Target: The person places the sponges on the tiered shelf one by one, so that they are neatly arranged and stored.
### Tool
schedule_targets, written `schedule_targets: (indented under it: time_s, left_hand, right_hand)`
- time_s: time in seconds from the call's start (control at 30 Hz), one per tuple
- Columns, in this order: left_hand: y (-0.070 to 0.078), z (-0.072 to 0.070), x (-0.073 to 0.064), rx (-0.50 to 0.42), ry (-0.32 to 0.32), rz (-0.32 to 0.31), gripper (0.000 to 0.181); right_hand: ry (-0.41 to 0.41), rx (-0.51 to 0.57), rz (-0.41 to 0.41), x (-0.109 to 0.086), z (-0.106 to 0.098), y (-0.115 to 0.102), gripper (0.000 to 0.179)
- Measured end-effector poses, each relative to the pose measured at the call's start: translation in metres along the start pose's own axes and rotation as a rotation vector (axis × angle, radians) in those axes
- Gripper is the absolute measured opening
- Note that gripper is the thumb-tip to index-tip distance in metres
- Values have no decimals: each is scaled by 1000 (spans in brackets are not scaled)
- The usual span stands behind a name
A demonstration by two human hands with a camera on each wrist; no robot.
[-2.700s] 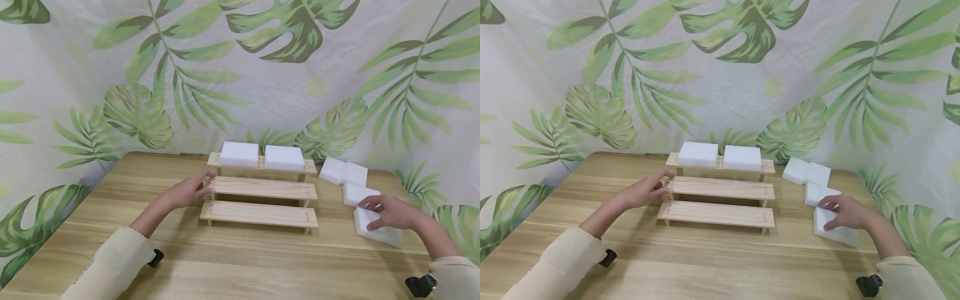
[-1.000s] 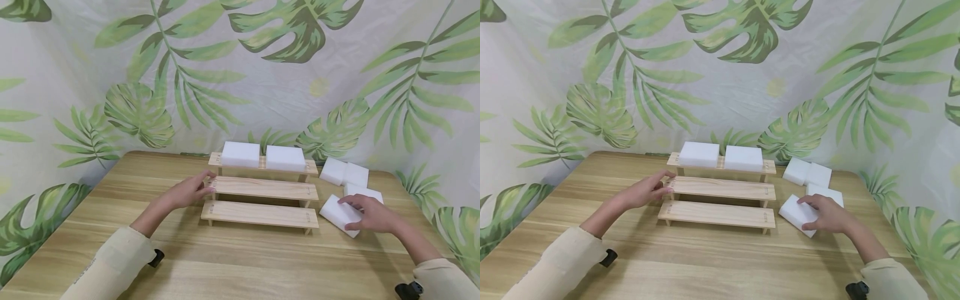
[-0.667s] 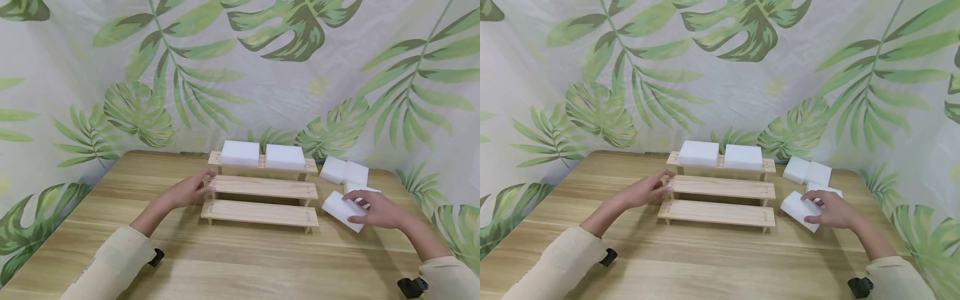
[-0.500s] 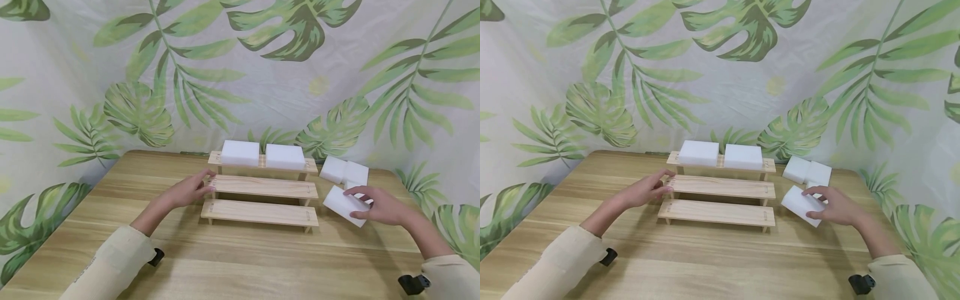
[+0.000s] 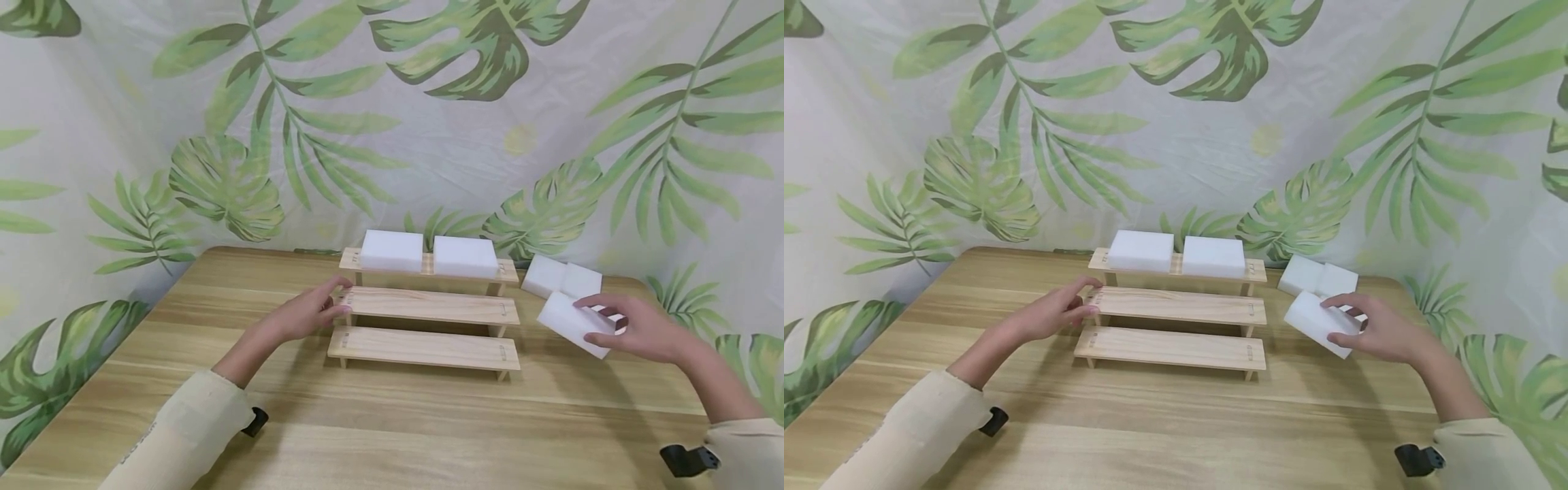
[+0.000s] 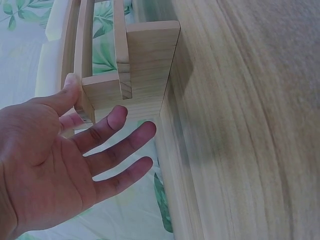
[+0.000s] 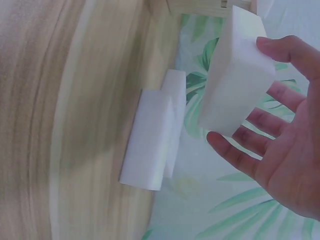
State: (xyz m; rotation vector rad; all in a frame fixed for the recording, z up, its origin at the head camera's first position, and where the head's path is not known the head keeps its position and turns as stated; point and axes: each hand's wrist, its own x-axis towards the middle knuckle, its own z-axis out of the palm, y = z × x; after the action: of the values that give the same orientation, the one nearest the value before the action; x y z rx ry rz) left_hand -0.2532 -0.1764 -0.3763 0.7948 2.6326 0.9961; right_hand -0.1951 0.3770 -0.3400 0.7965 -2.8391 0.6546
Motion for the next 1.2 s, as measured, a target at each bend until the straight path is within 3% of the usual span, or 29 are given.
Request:
schedule_targets:
  time_s: [0.27,0.6,0.87,1.2]
  left_hand:
    - [1,0,-1,-3,5,1,45]
    - [2,0,-1,-9,3,-5,46]
    - [0,0,0,-4,1,-6,47]
    - [1,1,0,-18,-10,-20,47]
  right_hand:
    - [36,-9,-39,2,-5,-6,48]
    - [128,-3,-162,9,1,-12,53]
    - [99,47,-152,12,5,-24,55]
    - [23,145,-225,23,16,-44,51]
